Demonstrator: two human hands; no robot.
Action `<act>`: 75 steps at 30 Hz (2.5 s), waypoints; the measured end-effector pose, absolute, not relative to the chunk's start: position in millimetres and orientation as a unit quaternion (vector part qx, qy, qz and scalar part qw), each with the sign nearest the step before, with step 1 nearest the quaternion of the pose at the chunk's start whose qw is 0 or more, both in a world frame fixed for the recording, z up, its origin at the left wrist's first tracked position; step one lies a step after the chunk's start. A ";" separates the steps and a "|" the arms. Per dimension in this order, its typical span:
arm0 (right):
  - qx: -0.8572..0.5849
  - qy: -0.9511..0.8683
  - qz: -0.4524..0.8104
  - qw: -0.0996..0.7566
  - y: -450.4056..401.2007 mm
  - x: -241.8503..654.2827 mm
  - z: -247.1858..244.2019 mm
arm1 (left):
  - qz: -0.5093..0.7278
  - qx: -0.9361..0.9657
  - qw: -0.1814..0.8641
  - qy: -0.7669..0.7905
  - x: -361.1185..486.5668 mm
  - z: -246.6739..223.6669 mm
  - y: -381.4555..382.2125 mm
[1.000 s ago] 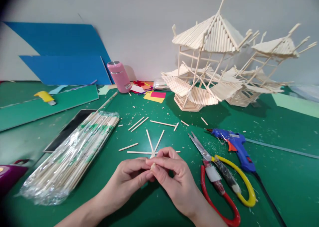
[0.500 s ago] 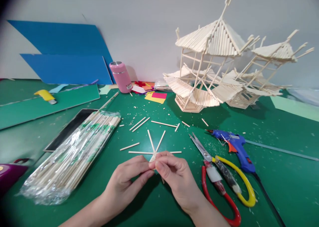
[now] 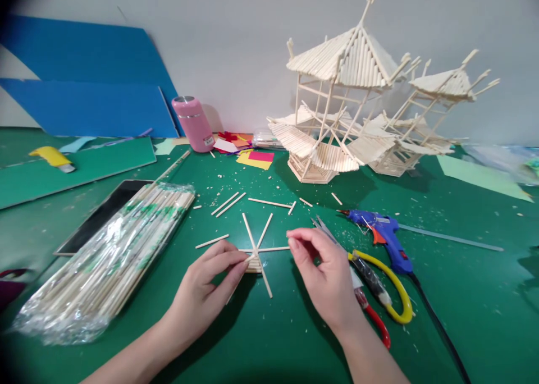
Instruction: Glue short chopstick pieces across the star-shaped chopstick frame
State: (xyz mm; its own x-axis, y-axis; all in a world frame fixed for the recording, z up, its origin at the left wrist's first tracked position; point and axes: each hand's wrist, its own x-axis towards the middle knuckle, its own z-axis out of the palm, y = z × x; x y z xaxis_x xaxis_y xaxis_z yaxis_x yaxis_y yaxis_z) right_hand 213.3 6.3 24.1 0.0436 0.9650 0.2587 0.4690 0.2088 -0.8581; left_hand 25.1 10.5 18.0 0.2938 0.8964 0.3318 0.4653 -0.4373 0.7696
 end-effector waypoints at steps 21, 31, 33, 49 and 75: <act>-0.828 -0.524 0.019 0.199 0.3 383.5 -20.9 | 0.271 0.932 0.126 0.205 30.5 -19.7 -22.2; -0.852 -0.489 0.078 0.168 14.1 367.7 3.5 | 0.226 0.941 0.146 0.203 31.7 -22.5 -19.3; -0.847 -0.482 0.101 0.201 10.2 363.7 10.1 | 0.213 0.943 0.149 0.207 31.3 -19.0 -20.1; -0.629 -0.505 0.487 0.335 -39.1 274.2 40.0 | 0.243 0.925 0.166 0.239 25.3 -5.1 -28.3; -0.681 -0.660 0.256 0.190 -58.8 242.9 37.4 | 0.218 0.952 0.055 0.207 23.5 -0.1 -25.3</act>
State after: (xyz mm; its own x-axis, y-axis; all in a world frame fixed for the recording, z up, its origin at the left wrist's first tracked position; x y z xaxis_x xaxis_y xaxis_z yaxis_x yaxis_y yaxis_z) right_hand 242.9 -58.8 37.4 -0.0014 0.9953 -0.0968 0.8008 -0.0568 -0.5962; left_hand 23.5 -25.3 -0.1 0.8186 0.4190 0.3928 0.3710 -0.9079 0.1954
